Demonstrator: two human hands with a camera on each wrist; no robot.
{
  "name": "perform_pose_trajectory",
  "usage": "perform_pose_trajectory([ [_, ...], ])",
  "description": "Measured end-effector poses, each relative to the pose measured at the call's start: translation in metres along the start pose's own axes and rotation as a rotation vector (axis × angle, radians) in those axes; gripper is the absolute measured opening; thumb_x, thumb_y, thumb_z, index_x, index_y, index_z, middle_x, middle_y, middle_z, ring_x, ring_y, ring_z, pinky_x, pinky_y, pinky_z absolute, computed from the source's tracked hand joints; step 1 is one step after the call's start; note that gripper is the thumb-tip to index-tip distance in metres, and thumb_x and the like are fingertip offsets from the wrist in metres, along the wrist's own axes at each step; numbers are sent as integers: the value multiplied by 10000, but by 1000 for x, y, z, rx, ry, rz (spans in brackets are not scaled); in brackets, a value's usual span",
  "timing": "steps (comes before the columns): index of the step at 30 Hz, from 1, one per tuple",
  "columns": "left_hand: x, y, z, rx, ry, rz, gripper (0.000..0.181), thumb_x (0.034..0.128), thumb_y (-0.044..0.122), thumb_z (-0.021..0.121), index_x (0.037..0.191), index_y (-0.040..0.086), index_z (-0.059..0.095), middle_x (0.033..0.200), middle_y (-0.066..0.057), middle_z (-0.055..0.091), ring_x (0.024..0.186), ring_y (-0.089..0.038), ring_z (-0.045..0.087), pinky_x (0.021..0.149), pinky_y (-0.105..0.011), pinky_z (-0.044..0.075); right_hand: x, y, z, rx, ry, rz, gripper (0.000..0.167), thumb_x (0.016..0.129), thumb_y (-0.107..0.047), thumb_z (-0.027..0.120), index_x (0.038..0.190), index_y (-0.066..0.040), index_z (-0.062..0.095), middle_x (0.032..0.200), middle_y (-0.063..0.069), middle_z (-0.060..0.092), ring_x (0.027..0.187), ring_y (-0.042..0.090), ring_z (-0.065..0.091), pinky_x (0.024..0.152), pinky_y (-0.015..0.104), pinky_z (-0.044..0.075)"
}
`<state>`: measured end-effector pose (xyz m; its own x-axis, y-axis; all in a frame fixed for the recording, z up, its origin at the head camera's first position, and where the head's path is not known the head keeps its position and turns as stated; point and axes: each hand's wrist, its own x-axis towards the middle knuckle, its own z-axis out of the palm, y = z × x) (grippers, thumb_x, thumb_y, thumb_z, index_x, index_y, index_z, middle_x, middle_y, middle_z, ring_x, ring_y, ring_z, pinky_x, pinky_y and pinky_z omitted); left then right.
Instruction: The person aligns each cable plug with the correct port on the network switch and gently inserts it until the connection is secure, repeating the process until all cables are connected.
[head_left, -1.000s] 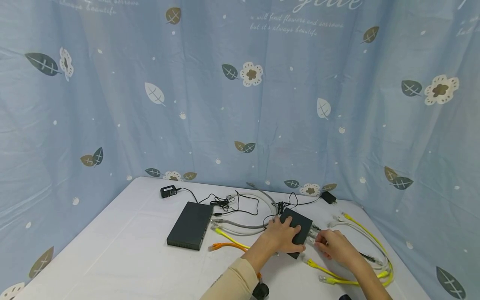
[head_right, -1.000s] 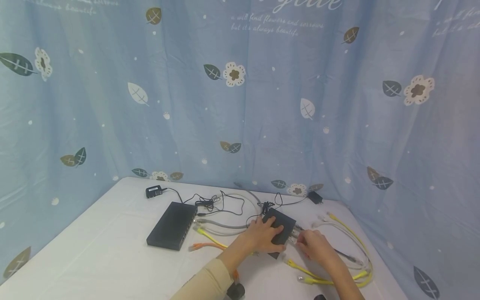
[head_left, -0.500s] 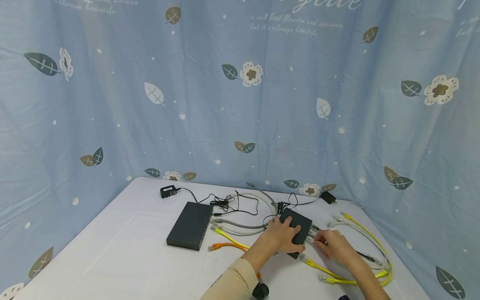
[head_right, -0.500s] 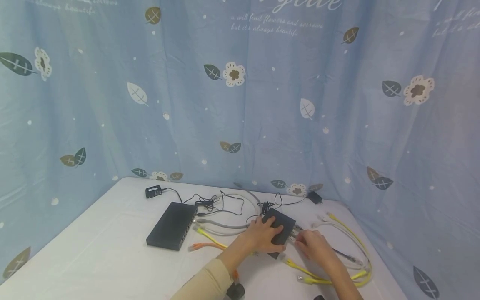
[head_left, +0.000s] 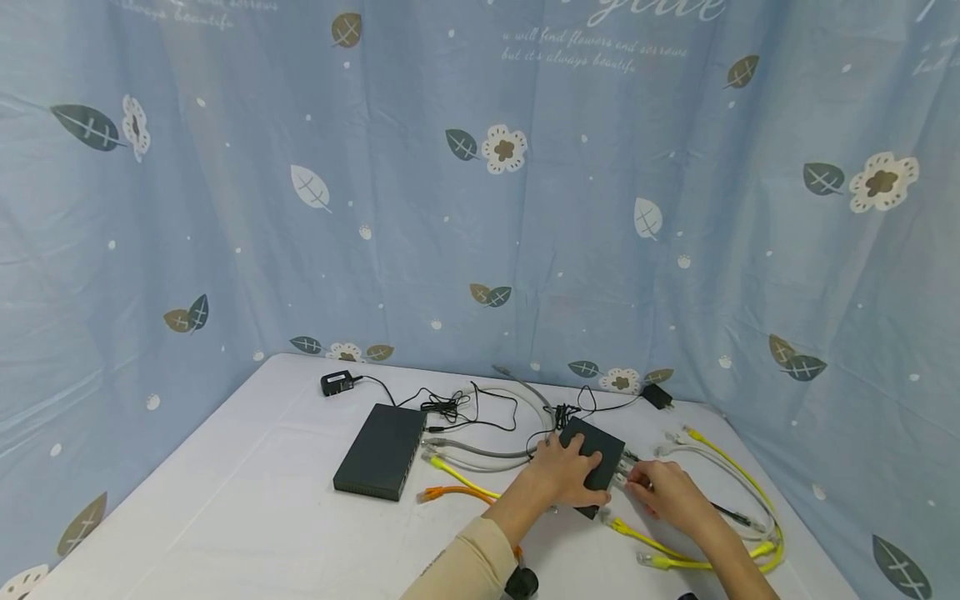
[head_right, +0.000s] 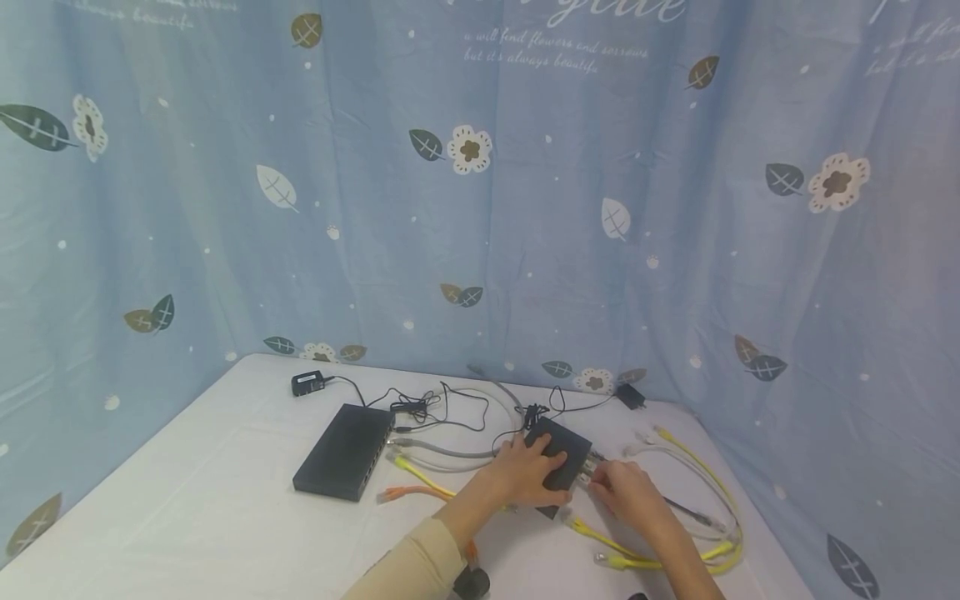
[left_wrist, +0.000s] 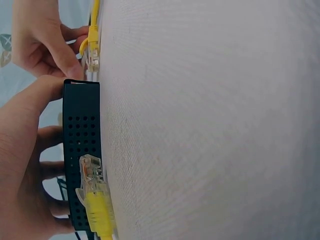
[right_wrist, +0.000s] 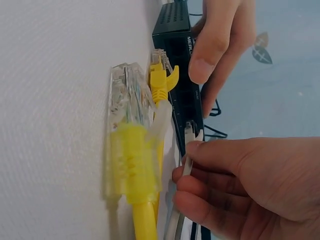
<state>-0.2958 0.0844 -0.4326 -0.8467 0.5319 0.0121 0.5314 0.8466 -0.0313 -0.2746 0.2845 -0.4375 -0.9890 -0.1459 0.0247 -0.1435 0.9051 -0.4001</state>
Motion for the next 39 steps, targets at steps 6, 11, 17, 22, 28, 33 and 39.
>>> perform_pose_trajectory([
  [6,1,0,1,-2,-1,0,697,853,783,449,1472,470,380,1585,44,335,1391,-362,421,1074,-472,424,2,-1,-1,-16,4,1,43,873,-129,726,837,-118,704,686,-60,632,538,110,524,489,238,419],
  [11,2,1,2,5,1,-1,703,850,791,442,1471,469,381,1585,46,335,1391,-362,424,1075,-473,424,1,-4,-4,-24,-24,28,48,858,-144,744,853,-107,714,720,-52,668,595,89,575,530,245,471],
  [17,2,0,3,6,3,-1,695,853,784,445,1470,469,383,1584,45,336,1387,-362,428,1075,-475,423,0,-3,-8,-23,-42,36,55,851,-149,751,884,-109,733,758,-53,685,668,76,612,589,271,512],
  [22,1,0,3,2,6,0,690,857,778,447,1468,465,391,1580,41,343,1386,-363,430,1078,-480,421,-1,0,-7,-17,-51,39,37,841,-144,759,868,-127,740,751,-56,684,651,75,608,562,256,492],
  [28,0,0,2,13,18,5,691,856,783,441,1466,461,398,1574,36,354,1379,-365,439,1070,-474,430,-1,1,-7,-13,-41,26,33,838,-132,759,862,-129,735,750,-56,684,633,78,603,534,246,478],
  [33,0,0,2,16,17,8,693,856,784,439,1468,462,395,1575,35,353,1380,-363,438,1066,-472,433,0,1,-6,-26,-36,26,26,839,-135,759,847,-129,735,732,-57,674,623,78,596,542,256,481],
  [39,0,0,2,5,16,12,695,856,776,454,1470,456,395,1576,27,349,1384,-372,429,1066,-478,430,3,3,-2,-80,-4,-5,41,844,-147,758,813,-137,732,718,-74,663,646,58,591,589,272,496],
])
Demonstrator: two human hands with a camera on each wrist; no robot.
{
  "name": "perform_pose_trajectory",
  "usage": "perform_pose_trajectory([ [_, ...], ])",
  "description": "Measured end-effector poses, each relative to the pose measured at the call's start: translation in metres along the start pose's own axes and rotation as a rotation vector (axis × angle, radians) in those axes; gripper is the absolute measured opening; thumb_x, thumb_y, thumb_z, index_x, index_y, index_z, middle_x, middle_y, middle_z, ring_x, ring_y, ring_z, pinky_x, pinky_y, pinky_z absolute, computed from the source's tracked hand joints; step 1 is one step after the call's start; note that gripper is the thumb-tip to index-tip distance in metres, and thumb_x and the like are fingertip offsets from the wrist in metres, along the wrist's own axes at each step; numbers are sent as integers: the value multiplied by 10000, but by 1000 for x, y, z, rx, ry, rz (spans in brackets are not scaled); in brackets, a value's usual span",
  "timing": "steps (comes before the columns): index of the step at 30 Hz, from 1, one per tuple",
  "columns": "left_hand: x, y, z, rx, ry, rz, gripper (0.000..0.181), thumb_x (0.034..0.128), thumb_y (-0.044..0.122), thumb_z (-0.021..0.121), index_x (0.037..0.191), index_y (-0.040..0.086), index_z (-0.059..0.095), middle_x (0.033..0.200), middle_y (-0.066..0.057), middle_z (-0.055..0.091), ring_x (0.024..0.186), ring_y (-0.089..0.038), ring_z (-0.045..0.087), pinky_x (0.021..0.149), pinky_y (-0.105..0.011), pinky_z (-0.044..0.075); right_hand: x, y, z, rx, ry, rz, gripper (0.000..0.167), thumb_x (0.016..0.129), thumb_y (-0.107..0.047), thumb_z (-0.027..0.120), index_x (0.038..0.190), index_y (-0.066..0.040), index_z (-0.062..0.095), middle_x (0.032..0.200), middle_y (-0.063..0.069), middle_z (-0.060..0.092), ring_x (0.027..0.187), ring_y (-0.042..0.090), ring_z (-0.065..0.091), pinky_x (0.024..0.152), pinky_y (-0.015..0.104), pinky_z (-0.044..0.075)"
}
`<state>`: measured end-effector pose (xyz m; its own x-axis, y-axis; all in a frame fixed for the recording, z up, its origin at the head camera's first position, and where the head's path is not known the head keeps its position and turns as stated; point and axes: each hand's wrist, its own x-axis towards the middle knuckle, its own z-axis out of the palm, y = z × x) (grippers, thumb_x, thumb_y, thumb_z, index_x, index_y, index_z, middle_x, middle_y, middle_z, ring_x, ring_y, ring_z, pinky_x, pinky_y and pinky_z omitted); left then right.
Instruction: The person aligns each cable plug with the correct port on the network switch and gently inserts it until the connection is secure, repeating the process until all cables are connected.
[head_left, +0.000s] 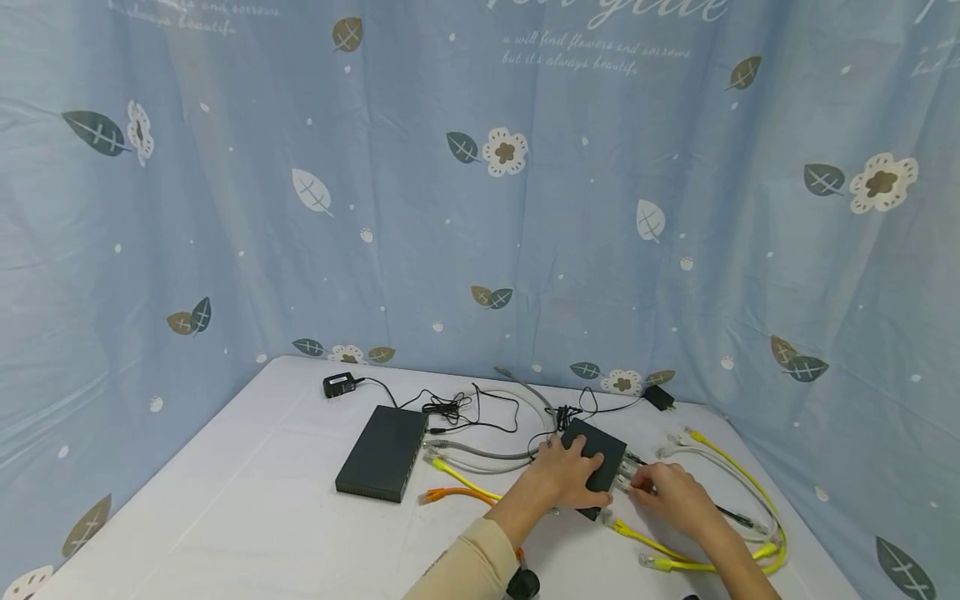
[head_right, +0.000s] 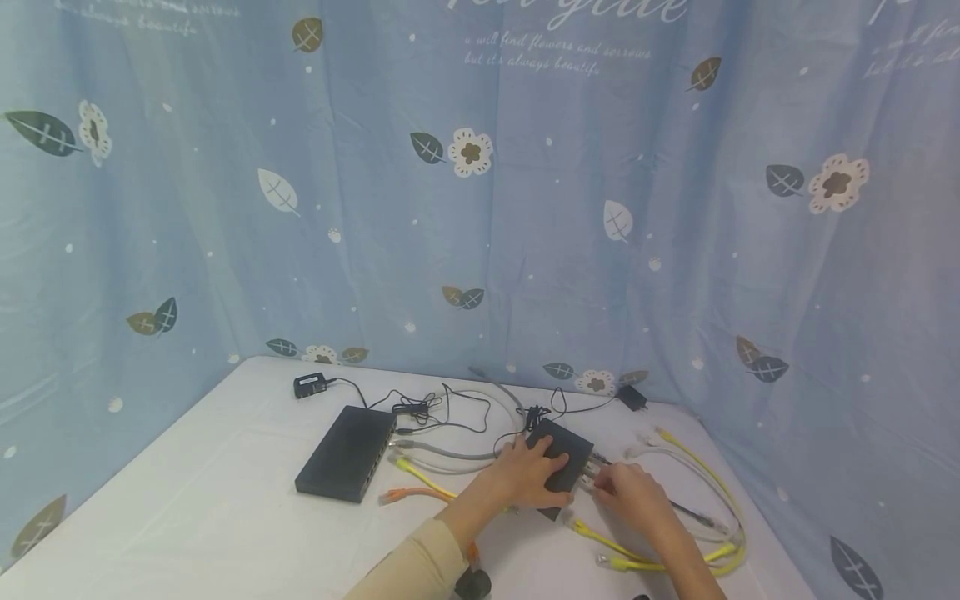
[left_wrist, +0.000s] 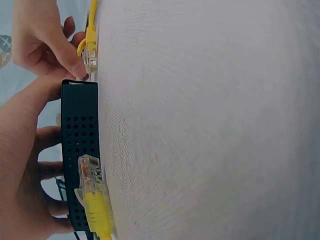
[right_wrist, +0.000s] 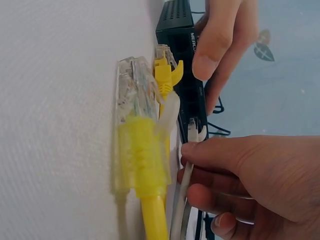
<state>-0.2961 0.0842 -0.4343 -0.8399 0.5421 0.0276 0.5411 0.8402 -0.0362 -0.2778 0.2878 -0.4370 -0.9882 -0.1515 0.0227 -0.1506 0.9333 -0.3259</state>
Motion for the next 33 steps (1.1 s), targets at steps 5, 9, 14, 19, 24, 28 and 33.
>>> perform_pose_trajectory([
  [5,0,0,-1,2,-2,-4,696,857,773,455,1471,453,392,1577,31,346,1387,-375,423,1067,-474,429,0,0,1,-8,18,-16,43,849,-136,749,810,-139,731,714,-77,661,638,59,588,583,279,494],
  [9,-1,0,-2,-1,-4,-3,696,858,771,456,1473,451,391,1578,30,344,1387,-376,423,1067,-474,428,0,-1,1,3,5,-9,44,855,-138,744,812,-138,733,720,-72,665,644,64,593,593,286,502],
  [14,-1,0,-1,-6,-3,2,695,859,769,458,1474,453,388,1578,30,343,1387,-371,423,1069,-478,425,0,-1,-1,14,-5,-2,54,857,-164,747,821,-124,747,730,-74,677,655,64,602,605,286,509],
  [19,0,0,-1,-6,1,5,695,857,774,454,1473,458,387,1577,29,345,1381,-369,429,1065,-476,428,0,1,-1,24,0,5,47,848,-173,756,836,-127,758,739,-75,684,658,60,605,601,274,508],
  [24,1,0,0,1,4,7,696,857,777,450,1472,457,389,1575,27,347,1377,-367,433,1058,-477,432,1,1,1,12,14,-13,49,851,-167,753,821,-129,748,731,-79,673,657,57,592,601,274,497],
  [28,1,-1,1,26,8,12,700,856,784,440,1473,456,388,1568,28,357,1363,-362,451,1040,-473,446,1,-1,2,-2,31,-30,46,848,-151,752,806,-142,737,723,-82,665,647,53,585,589,265,486],
  [33,1,0,1,49,14,21,701,858,786,432,1474,453,389,1559,32,367,1341,-356,472,1020,-467,460,0,-1,3,-7,45,-41,51,843,-149,757,799,-163,734,718,-92,661,638,45,581,577,253,474],
])
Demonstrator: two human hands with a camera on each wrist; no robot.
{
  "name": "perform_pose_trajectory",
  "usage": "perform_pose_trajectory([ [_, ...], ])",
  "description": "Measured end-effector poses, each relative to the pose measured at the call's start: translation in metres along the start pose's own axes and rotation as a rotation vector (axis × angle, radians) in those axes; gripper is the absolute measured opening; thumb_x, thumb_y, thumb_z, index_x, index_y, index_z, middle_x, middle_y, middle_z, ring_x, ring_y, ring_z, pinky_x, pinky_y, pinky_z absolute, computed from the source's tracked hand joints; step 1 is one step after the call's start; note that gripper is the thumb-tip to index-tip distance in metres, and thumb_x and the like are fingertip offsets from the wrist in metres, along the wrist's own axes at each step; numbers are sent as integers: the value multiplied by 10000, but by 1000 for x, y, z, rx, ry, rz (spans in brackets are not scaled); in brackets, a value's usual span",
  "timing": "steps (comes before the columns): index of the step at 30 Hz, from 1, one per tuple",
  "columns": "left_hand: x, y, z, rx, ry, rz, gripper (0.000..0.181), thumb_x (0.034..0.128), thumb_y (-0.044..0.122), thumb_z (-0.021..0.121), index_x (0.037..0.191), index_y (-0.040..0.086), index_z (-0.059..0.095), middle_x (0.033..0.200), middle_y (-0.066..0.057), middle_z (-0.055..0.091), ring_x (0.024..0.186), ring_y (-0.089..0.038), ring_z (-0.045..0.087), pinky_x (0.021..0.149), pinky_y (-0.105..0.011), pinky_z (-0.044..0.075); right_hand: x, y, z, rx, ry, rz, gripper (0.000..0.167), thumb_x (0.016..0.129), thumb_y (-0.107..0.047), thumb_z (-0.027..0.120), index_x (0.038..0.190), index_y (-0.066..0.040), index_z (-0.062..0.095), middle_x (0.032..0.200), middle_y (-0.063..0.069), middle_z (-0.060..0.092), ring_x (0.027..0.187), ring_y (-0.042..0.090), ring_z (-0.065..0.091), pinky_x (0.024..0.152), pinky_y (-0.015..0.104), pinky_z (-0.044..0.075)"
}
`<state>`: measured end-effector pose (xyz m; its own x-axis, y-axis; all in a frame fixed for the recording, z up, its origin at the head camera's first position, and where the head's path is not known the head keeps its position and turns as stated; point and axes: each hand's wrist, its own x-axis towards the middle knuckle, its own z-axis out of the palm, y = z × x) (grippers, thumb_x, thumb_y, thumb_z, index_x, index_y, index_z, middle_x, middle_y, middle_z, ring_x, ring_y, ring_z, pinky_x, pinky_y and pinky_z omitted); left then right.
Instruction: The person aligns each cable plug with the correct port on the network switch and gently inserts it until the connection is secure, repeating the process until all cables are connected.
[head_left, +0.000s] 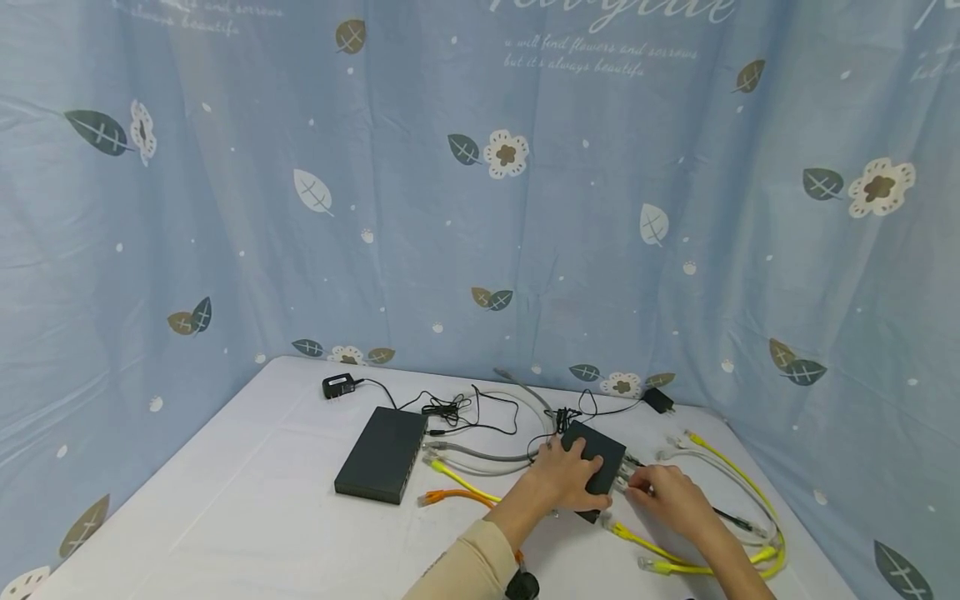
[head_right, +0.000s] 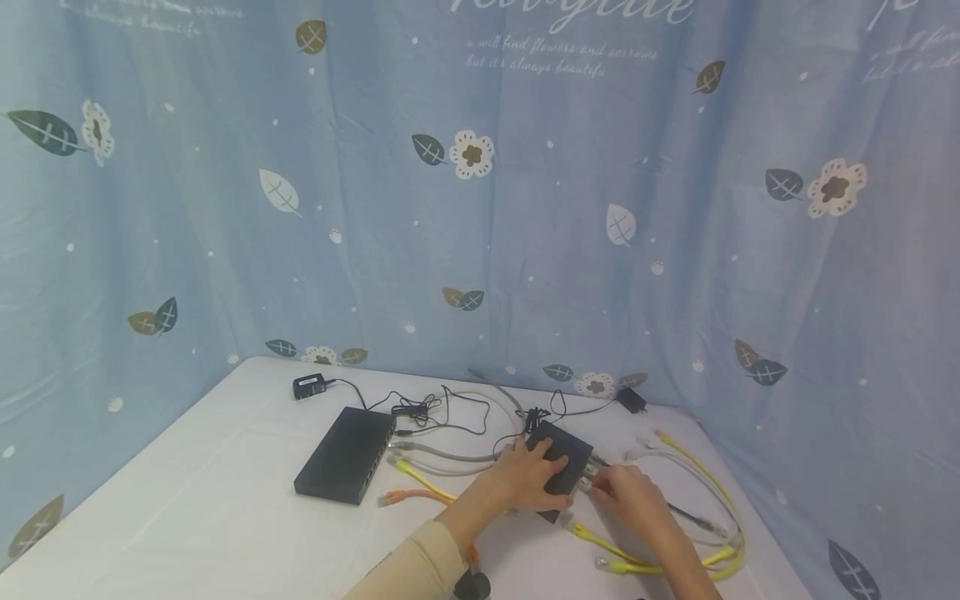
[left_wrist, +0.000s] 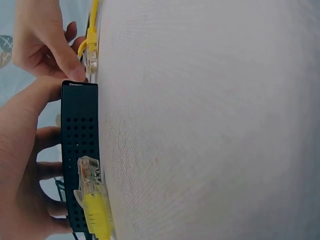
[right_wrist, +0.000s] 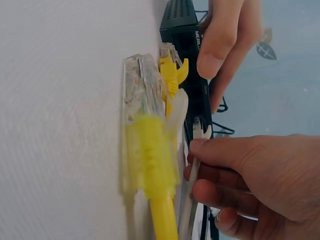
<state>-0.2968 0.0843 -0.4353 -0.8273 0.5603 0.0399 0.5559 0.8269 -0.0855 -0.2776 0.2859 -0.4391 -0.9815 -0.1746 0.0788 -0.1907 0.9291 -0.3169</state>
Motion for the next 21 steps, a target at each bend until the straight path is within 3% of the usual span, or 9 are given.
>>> perform_pose_trajectory([
  [21,-1,0,0,0,10,13,691,866,774,433,1471,441,402,1544,13,384,1335,-381,469,1010,-466,463,-4,-6,-1,10,27,-19,68,852,-112,741,794,-147,730,697,-76,642,605,52,552,539,241,447],
])
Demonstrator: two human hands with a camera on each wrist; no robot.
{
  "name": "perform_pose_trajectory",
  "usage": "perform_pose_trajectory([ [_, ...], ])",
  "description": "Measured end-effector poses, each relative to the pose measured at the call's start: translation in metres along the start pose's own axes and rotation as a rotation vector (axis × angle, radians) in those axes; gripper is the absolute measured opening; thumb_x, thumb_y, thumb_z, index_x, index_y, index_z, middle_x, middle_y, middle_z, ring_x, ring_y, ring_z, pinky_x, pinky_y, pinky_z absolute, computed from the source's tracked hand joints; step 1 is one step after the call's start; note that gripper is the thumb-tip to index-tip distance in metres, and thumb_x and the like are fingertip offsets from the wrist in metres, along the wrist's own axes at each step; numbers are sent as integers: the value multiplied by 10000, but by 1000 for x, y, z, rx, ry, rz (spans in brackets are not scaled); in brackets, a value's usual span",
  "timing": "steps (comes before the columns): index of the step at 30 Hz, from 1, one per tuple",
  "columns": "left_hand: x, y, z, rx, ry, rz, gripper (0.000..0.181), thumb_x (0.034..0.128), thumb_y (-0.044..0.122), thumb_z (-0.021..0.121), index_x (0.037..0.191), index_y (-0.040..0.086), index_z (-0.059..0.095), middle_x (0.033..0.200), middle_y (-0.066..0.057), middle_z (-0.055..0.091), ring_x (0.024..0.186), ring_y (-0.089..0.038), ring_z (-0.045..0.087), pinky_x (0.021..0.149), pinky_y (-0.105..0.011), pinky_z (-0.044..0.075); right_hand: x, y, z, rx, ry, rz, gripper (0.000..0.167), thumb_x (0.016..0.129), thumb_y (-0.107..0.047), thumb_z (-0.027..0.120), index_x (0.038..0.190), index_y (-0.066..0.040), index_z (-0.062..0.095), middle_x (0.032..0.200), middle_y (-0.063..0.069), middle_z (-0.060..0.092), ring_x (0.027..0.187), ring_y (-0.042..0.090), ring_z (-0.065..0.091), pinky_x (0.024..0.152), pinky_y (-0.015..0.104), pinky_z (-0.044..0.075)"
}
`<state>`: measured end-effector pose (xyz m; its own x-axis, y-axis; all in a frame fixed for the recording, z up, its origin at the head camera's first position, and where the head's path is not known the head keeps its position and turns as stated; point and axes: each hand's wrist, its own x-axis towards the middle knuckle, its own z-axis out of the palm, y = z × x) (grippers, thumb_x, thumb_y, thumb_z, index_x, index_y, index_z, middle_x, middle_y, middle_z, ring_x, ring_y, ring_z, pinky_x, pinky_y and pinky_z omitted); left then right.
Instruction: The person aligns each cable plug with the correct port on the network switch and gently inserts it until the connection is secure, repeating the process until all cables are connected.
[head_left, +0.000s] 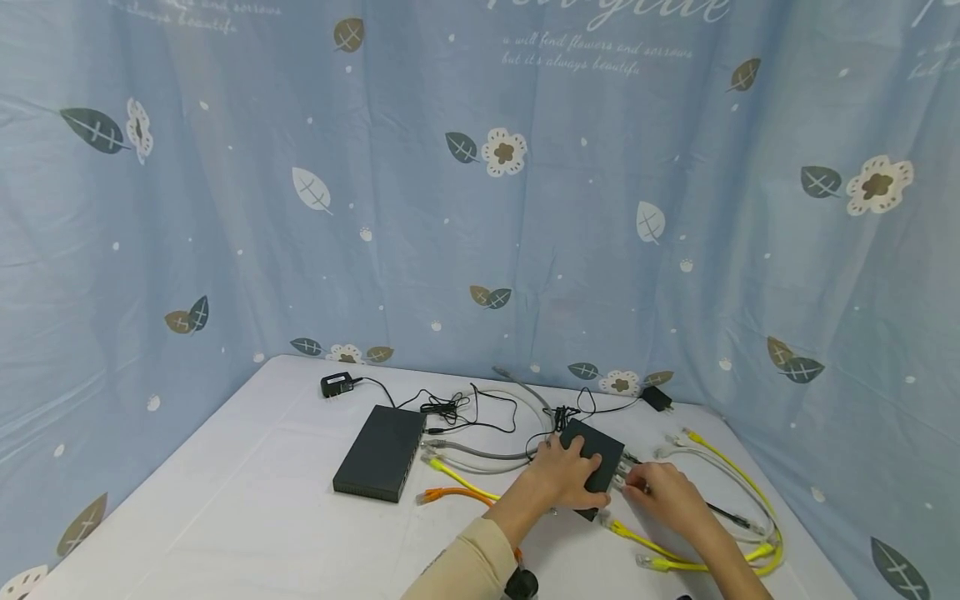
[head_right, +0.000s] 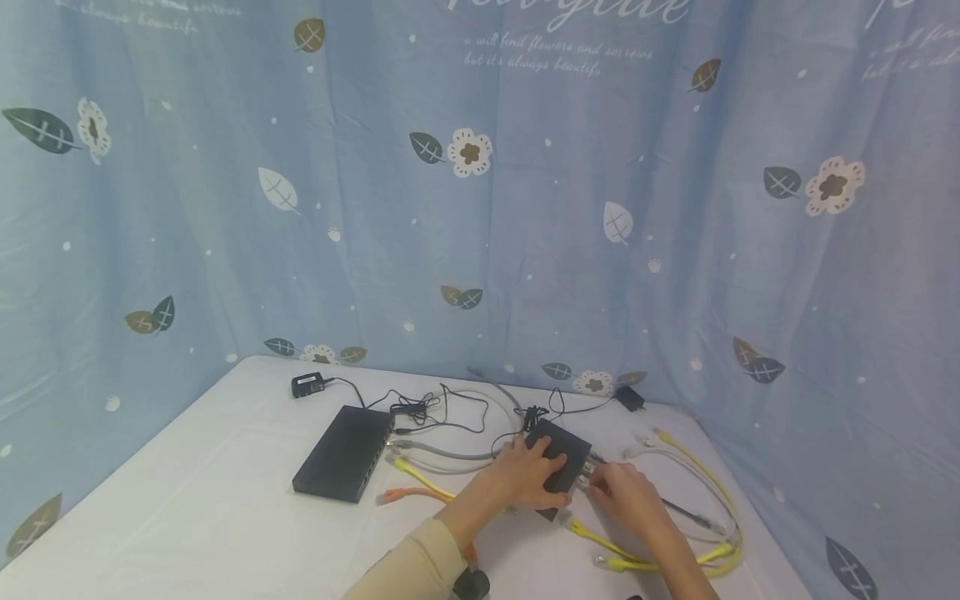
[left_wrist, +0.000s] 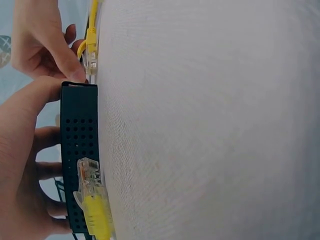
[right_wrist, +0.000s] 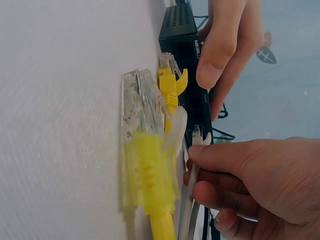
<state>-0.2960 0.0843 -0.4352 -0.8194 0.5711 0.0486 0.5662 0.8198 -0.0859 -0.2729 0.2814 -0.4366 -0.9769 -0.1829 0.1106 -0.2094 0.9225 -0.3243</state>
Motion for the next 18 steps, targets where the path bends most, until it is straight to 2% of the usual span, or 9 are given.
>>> perform_pose_trajectory([
  [10,0,1,0,17,-4,3,689,866,776,429,1470,444,403,1533,14,393,1319,-377,482,999,-468,469,1,0,2,0,1,-12,69,853,-102,736,787,-115,722,700,-69,637,606,50,549,541,233,449],
  [18,0,1,-1,3,-2,0,681,868,774,431,1466,448,406,1534,16,392,1318,-380,478,996,-472,467,2,0,4,-13,1,6,89,847,-83,733,782,-138,706,679,-70,608,595,69,531,531,241,430],
])
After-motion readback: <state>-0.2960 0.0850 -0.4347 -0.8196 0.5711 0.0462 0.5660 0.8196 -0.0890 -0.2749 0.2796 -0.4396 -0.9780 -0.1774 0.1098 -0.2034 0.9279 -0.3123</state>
